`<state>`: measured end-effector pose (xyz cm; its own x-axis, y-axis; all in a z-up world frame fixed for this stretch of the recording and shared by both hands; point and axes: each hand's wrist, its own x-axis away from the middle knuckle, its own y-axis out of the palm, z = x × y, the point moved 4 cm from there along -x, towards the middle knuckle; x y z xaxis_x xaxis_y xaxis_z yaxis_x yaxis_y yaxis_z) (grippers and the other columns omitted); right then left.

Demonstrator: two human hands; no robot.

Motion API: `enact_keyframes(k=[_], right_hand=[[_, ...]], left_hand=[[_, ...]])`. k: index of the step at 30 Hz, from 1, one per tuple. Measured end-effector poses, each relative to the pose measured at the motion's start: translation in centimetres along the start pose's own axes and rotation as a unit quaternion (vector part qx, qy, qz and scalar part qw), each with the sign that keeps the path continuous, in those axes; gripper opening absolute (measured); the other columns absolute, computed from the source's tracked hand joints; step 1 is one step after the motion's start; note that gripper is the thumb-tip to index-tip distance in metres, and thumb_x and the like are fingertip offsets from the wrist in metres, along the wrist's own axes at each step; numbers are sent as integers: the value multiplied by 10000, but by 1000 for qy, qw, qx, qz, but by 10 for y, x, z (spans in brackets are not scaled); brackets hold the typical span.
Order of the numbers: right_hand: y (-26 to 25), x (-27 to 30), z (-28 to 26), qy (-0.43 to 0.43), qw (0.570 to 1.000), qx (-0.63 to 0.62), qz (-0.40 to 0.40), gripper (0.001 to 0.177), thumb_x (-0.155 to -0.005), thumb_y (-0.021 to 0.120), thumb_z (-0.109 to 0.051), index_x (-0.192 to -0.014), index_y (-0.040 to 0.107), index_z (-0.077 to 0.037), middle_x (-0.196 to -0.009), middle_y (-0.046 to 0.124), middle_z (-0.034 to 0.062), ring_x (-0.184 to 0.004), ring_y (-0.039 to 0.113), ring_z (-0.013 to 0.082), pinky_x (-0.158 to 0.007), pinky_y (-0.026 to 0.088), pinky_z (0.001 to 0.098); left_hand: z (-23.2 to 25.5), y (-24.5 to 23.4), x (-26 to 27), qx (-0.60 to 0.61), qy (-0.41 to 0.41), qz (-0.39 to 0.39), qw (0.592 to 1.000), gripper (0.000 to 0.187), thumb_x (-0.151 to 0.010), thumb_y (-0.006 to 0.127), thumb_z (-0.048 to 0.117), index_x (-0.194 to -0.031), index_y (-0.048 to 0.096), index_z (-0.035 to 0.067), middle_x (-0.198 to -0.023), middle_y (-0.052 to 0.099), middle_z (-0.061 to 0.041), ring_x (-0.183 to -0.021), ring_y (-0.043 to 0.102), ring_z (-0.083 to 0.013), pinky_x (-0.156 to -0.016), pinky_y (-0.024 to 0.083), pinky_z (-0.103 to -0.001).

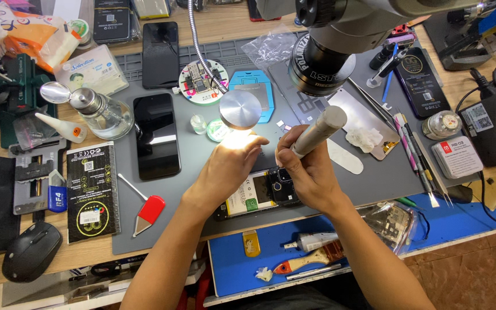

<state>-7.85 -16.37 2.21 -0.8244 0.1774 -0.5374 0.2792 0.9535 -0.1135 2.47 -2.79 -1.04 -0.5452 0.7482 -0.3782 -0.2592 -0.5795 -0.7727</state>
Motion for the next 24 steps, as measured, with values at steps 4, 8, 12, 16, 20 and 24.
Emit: enact_keyframes(k=[4,8,12,16,20,24], right_hand=[[-1,-1,1,-12,1000,-4,7,158,-1110,487,-118,-1225,401,-52,-851,499,54,-741,574,167,-765,551,348],[-3,-4,-5,-24,999,-17,21,162,-1113,475,-141,-1222,392,-54,-838,525,62,-739,568,165,-778,561,361],[-3,-6,-13,-40,996,-57,47,173,-1124,465,-161,-1231,373,-62,-824,477,82,-748,569,205,-788,570,392],[-5,-7,-12,-78,991,-72,79,171,-1130,439,-178,-1228,356,-66,-849,477,89,-730,568,221,-773,565,409],[0,-5,-12,-58,994,-64,73,175,-1130,443,-189,-1218,355,-66,-850,477,79,-729,561,198,-762,542,379],[8,-3,-6,-26,999,-26,30,170,-1111,474,-164,-1196,387,-44,-827,518,64,-712,571,170,-731,515,336]], left_hand=[[8,-8,-4,47,32,1,998,172,-974,664,154,-1140,699,183,-936,750,-107,-843,732,-389,-741,601,-491],[16,-7,-3,93,69,-14,993,87,-919,725,194,-990,688,159,-929,705,-53,-873,697,-328,-782,571,-443],[13,7,1,107,85,-30,990,120,-876,749,217,-913,666,139,-885,649,-55,-878,667,-320,-788,541,-445],[4,4,0,81,76,-29,993,81,-913,731,197,-957,690,143,-898,663,-52,-886,681,-321,-813,543,-434],[-9,1,2,-22,44,-1,999,52,-925,751,191,-977,751,196,-819,713,-24,-797,722,-288,-834,554,-424],[-10,-2,-1,-51,40,15,998,51,-993,717,230,-977,764,221,-802,723,-1,-781,732,-243,-910,544,-414]])
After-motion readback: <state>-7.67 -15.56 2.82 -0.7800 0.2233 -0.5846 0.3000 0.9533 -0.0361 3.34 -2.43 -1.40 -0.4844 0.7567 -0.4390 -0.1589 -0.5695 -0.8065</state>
